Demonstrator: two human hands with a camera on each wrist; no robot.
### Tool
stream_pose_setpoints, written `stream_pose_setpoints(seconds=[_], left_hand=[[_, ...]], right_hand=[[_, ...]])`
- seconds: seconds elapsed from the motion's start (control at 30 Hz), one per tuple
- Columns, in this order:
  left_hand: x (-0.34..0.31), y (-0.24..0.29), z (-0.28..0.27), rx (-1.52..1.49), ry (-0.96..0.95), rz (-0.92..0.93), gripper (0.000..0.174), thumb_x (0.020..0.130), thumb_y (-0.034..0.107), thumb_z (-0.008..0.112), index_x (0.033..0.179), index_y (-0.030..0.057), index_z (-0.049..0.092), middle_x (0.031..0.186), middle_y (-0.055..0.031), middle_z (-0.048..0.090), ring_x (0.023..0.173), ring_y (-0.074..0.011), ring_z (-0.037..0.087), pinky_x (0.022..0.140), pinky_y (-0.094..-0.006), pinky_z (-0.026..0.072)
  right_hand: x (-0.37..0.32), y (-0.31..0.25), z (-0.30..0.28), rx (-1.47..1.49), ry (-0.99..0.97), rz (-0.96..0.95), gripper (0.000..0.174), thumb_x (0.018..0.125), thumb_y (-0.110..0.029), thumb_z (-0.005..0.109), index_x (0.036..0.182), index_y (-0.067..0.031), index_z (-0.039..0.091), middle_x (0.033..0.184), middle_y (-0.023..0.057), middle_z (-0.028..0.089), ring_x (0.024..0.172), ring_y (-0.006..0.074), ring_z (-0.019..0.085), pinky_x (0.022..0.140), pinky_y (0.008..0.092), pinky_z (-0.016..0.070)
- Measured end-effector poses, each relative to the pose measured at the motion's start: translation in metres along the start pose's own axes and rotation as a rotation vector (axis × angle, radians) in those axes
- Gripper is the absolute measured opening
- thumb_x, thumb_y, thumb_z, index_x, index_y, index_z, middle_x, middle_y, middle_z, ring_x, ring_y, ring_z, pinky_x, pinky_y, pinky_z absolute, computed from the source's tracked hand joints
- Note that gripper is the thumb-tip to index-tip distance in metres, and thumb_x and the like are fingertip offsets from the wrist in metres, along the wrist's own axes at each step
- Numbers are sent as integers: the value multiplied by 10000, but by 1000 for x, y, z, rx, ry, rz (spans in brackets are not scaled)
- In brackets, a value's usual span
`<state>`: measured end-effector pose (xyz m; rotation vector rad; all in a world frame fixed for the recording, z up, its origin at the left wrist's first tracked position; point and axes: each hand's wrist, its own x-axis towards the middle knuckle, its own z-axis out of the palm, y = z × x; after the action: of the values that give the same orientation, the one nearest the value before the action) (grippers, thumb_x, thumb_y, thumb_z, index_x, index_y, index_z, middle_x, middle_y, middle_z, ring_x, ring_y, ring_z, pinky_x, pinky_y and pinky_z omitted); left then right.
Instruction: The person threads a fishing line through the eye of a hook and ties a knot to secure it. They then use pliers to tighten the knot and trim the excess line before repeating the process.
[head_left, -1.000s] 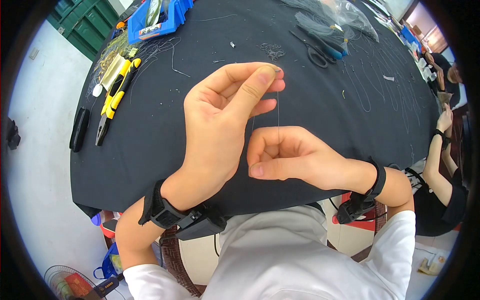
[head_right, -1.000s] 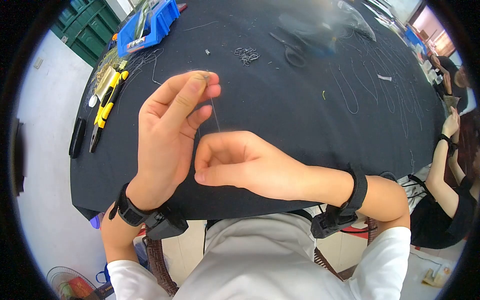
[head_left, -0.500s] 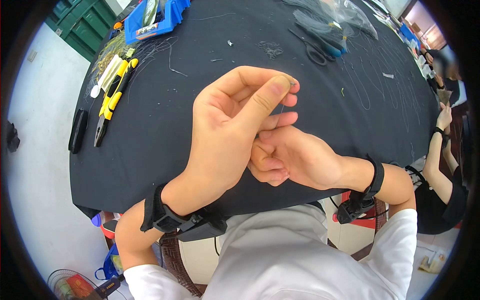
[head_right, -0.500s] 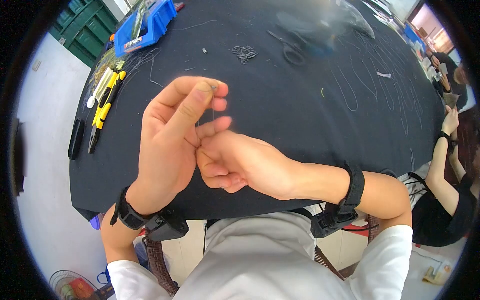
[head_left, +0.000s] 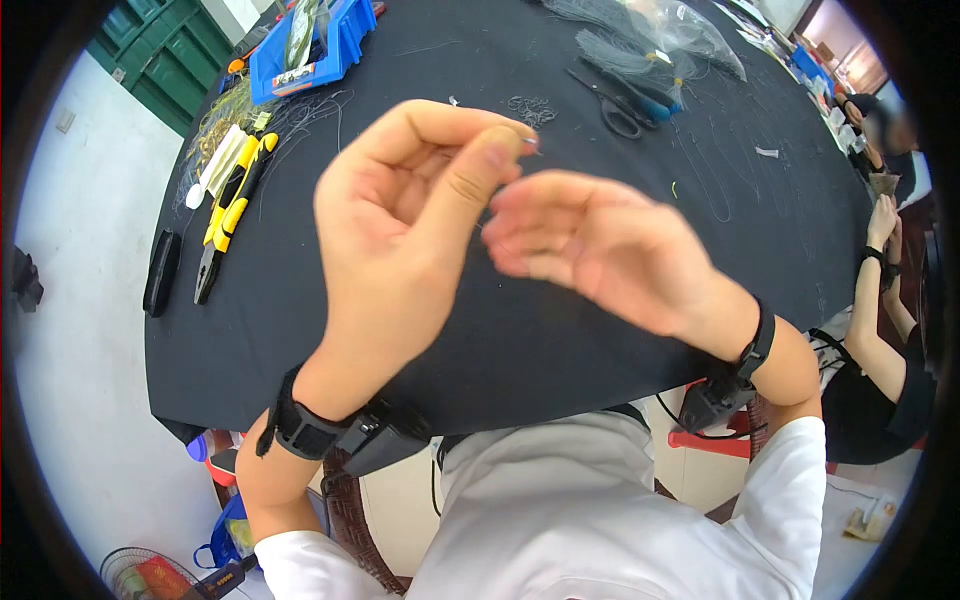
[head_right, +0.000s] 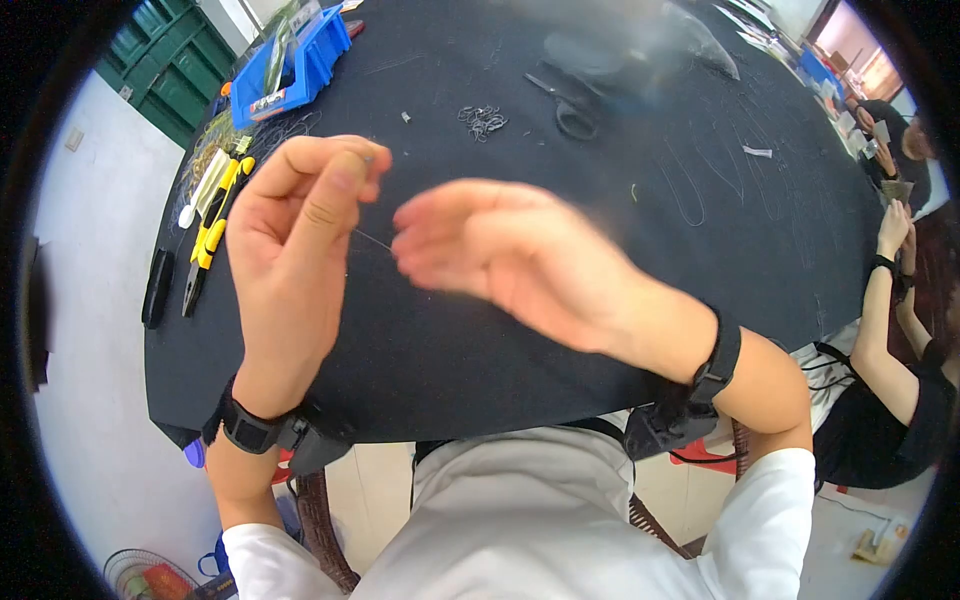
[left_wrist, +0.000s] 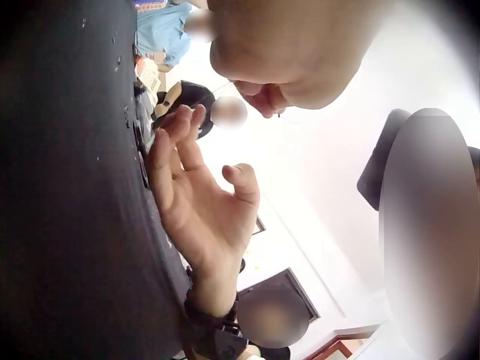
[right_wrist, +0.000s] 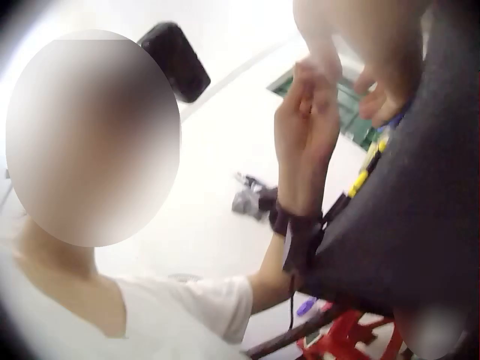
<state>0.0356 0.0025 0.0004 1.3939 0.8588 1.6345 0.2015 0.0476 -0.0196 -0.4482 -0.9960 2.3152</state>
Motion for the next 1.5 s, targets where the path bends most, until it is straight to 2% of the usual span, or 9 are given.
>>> stream_pose_setpoints(seconds=[0.23, 0.33, 0.6, 0.73, 0.87, 1.03, 1.23, 1.33, 1.5], left_hand=[[14, 3, -12, 329, 7, 343, 43, 823, -36, 576, 865, -38, 587, 840, -49, 610, 664, -30, 513, 597, -143, 414], [16, 6, -14, 453, 23, 372, 51, 801, -35, 598, 843, -8, 604, 820, -25, 609, 563, -4, 423, 500, -139, 350], [21, 5, -20, 583, 66, 359, 55, 765, -7, 635, 806, 27, 621, 786, -17, 606, 510, -18, 357, 447, -160, 308], [21, 10, -19, 600, 92, 316, 52, 787, -13, 612, 837, 2, 611, 810, -28, 602, 581, -23, 410, 506, -157, 343], [22, 14, -29, 531, 106, 239, 64, 830, -12, 574, 887, -38, 584, 892, -57, 601, 752, -52, 533, 665, -169, 432], [24, 14, -31, 375, 148, 196, 67, 832, -22, 563, 892, -49, 578, 908, -76, 608, 803, -84, 556, 735, -206, 452], [25, 14, -29, 388, 198, 312, 47, 823, -12, 585, 863, -25, 605, 741, 5, 590, 530, 27, 380, 450, -133, 280], [24, 17, -27, 357, 193, 334, 56, 825, -12, 583, 873, -33, 600, 787, -25, 607, 599, 3, 460, 510, -135, 347], [23, 18, -24, 195, 166, 255, 74, 826, -9, 582, 886, -50, 593, 879, -85, 627, 778, -77, 575, 703, -183, 460]], right_hand=[[10, -88, -63, -1979, 602, -731, 218, 783, -179, 527, 878, 9, 583, 877, 158, 599, 840, 290, 576, 748, 385, 453], [19, -90, -94, -2156, 668, -733, 220, 786, -206, 531, 825, 6, 571, 871, 186, 576, 832, 347, 551, 753, 423, 442], [27, -110, -112, -2044, 676, -252, 313, 773, -304, 594, 654, -16, 559, 691, 141, 540, 721, 290, 532, 637, 363, 409], [30, -114, -125, -2024, 635, -334, 309, 802, -304, 582, 685, -18, 571, 691, 89, 542, 689, 213, 513, 621, 328, 405], [20, -123, -107, -899, 542, -291, 270, 879, -287, 523, 855, -20, 561, 824, 50, 568, 805, 174, 538, 638, 283, 444], [6, -102, -58, -19, 35, -249, 232, 859, -219, 528, 914, 7, 534, 1016, 223, 527, 996, 347, 543, 875, 431, 476], [0, -57, -3, -255, -221, -139, 197, 763, -217, 527, 755, -21, 503, 850, 101, 510, 749, 163, 466, 649, 260, 387], [-5, -45, 5, -1296, 9, -671, 131, 697, -64, 623, 732, -24, 504, 827, 65, 486, 708, 151, 452, 628, 240, 350], [-6, -42, 24, -1719, 111, -1117, 186, 608, -74, 689, 715, -25, 545, 815, 107, 483, 702, 242, 504, 609, 305, 423]])
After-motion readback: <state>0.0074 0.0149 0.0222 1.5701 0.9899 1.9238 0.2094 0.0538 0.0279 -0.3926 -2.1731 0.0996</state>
